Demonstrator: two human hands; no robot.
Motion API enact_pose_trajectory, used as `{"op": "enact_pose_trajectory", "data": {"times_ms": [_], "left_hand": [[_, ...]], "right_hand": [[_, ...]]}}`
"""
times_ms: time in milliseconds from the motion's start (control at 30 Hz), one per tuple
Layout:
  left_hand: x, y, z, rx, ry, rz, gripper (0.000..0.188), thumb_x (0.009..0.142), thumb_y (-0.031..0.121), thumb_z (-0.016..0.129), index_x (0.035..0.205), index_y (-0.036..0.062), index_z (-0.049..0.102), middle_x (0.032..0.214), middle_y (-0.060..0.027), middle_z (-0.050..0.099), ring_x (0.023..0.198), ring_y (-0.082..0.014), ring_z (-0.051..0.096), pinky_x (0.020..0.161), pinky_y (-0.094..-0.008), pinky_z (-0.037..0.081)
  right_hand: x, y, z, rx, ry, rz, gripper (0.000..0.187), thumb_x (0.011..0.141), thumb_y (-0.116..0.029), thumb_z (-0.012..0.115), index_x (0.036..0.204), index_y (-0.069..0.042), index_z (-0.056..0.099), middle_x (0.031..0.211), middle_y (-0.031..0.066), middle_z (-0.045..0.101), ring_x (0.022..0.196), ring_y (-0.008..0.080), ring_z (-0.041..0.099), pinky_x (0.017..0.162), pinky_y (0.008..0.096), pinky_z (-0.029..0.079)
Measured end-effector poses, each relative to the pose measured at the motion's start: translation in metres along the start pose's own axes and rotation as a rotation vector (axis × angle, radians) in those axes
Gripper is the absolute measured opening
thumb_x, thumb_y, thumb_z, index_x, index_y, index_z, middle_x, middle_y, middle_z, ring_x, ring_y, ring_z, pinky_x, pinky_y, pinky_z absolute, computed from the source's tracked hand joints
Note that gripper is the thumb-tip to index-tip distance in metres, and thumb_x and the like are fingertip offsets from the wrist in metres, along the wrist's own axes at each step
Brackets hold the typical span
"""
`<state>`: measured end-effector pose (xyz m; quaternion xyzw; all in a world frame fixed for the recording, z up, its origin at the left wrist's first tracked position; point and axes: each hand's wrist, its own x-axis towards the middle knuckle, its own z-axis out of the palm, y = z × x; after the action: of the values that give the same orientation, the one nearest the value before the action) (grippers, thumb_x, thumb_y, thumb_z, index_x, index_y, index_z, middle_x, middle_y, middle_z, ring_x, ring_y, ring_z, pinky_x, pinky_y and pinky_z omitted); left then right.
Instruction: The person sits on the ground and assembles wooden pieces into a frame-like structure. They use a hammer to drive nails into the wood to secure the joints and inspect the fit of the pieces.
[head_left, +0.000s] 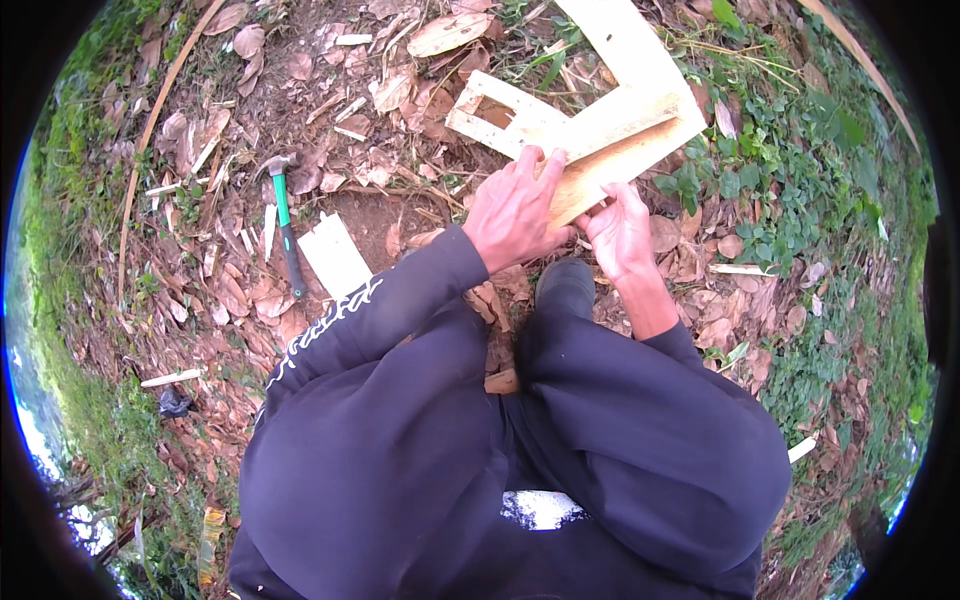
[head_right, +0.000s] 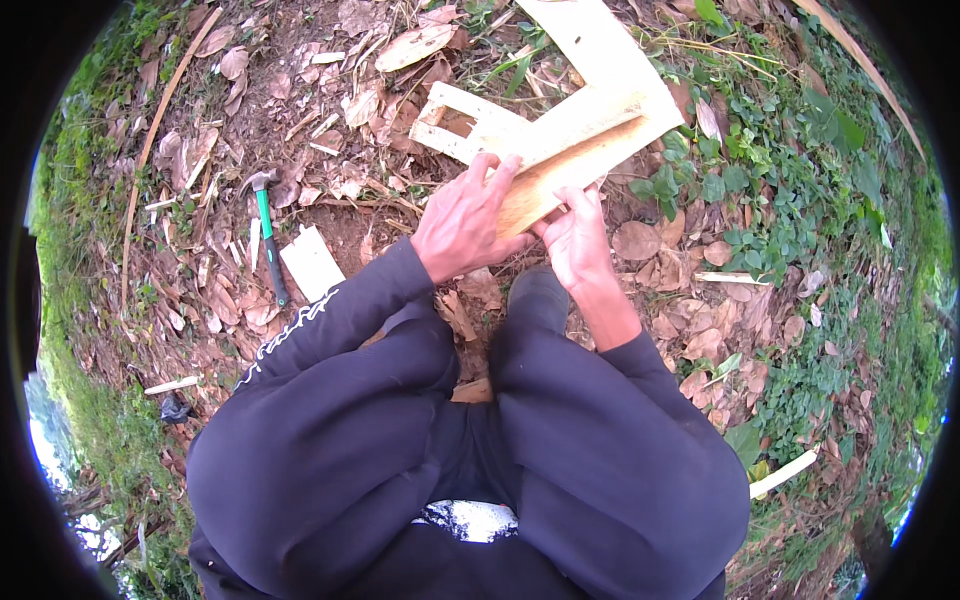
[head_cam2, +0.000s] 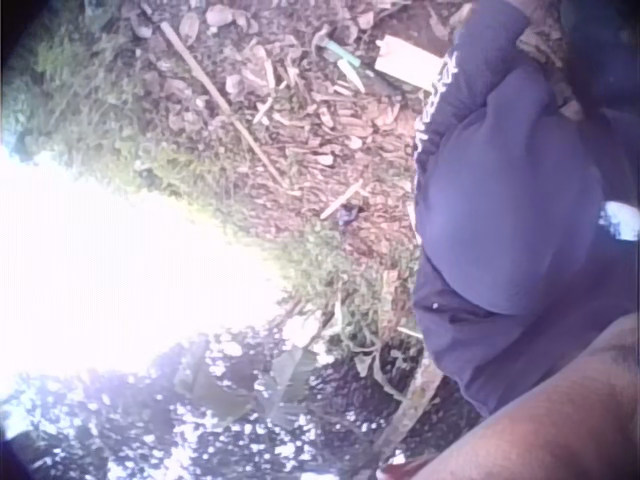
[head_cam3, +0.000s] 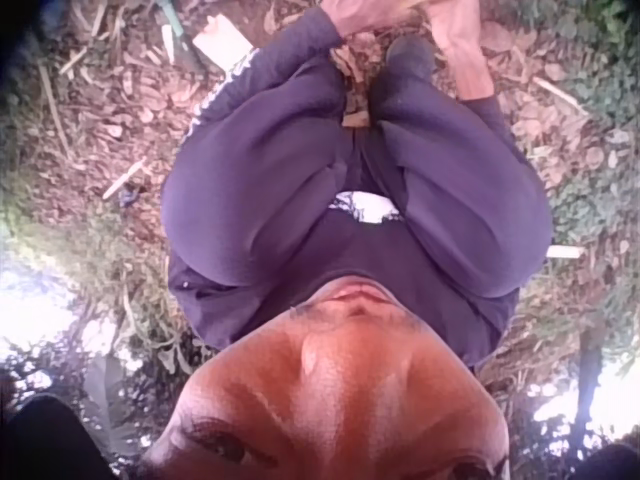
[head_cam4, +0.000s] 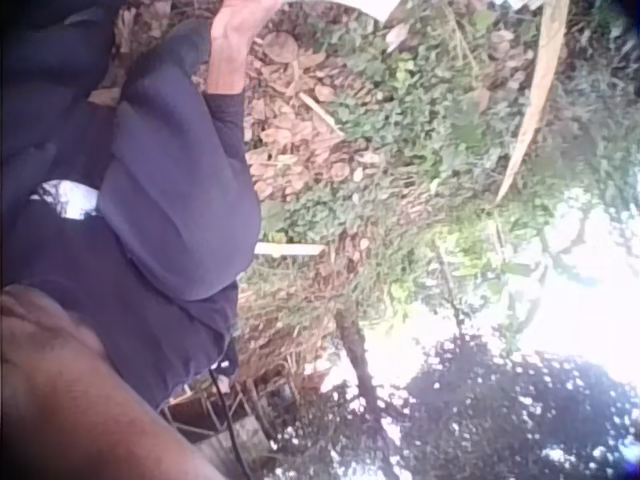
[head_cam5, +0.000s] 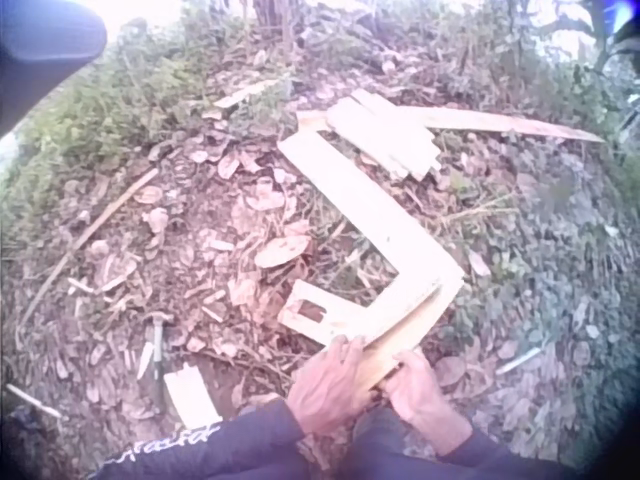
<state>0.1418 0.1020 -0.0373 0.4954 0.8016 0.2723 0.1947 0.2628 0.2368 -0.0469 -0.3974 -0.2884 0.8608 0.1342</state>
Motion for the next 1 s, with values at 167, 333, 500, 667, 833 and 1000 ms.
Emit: {"op": "enact_pose_trajectory", "data": {"times_ms": [167, 333, 500, 667, 833, 1000], "left_hand": [[-0.002, 0.001, -0.023, -0.11, 0.009, 0.011, 0.062, 0.081, 0.025, 0.073, 0.138, 0.0073, 0.055, 0.119, -0.019, 0.058, 0.086, -0.0374, 0.068, 0.075, -0.0463, 0.057], [-0.008, -0.017, -0.044, -0.152, -0.021, 0.0, 0.057, 0.079, 0.019, 0.069, 0.134, 0.0094, 0.06, 0.118, -0.0162, 0.062, 0.089, -0.035, 0.069, 0.079, -0.0448, 0.057], [-0.013, -0.032, -0.054, -0.141, -0.106, 0.069, 0.051, 0.077, 0.019, 0.069, 0.126, 0.009, 0.062, 0.118, -0.0152, 0.063, 0.099, -0.0353, 0.067, 0.083, -0.0443, 0.056], [-0.02, -0.03, -0.053, -0.158, -0.16, 0.069, 0.052, 0.074, 0.018, 0.071, 0.125, 0.0096, 0.061, 0.116, -0.0148, 0.063, 0.097, -0.0369, 0.067, 0.082, -0.0456, 0.056], [-0.015, -0.023, -0.063, -0.109, -0.141, 0.06, 0.05, 0.081, 0.028, 0.076, 0.123, 0.0055, 0.063, 0.112, -0.014, 0.064, 0.095, -0.0354, 0.067, 0.082, -0.045, 0.055], [0.002, -0.016, -0.067, 0.059, -0.135, 0.092, 0.059, 0.084, 0.048, 0.078, 0.121, 0.004, 0.064, 0.103, -0.0138, 0.066, 0.09, -0.0333, 0.066, 0.078, -0.0432, 0.052]], "right_hand": [[-0.02, -0.014, 0.008, -0.131, -0.117, -0.058, 0.055, 0.096, -0.005, 0.049, 0.147, -0.006, 0.03, 0.142, 0.0188, 0.049, 0.128, 0.0316, 0.057, 0.103, 0.052, 0.054], [-0.024, -0.046, -0.022, -1.268, -0.035, -0.559, 0.049, 0.088, -0.012, 0.07, 0.133, -0.003, 0.051, 0.135, 0.0202, 0.054, 0.124, 0.0331, 0.058, 0.097, 0.0475, 0.053], [-0.021, -0.096, 0.009, -1.96, -0.255, -1.094, 0.066, 0.078, -0.017, 0.084, 0.137, -0.006, 0.057, 0.138, 0.0151, 0.056, 0.135, 0.0281, 0.049, 0.116, 0.0521, 0.034], [0.0, -0.076, -0.003, -2.026, -0.544, -0.85, 0.041, 0.079, -0.004, 0.07, 0.119, -0.002, 0.068, 0.115, 0.0113, 0.068, 0.113, 0.0274, 0.063, 0.102, 0.0449, 0.048], [-0.001, -0.071, 0.005, -1.955, -0.445, -0.994, 0.028, 0.081, -0.003, 0.062, 0.108, -0.003, 0.069, 0.101, 0.0089, 0.069, 0.097, 0.0252, 0.067, 0.088, 0.0389, 0.052], [-0.012, -0.07, 0.017, -1.944, -0.343, -0.949, 0.022, 0.081, -0.006, 0.062, 0.103, -0.005, 0.066, 0.093, 0.0072, 0.066, 0.091, 0.0237, 0.066, 0.082, 0.0385, 0.051]]}}
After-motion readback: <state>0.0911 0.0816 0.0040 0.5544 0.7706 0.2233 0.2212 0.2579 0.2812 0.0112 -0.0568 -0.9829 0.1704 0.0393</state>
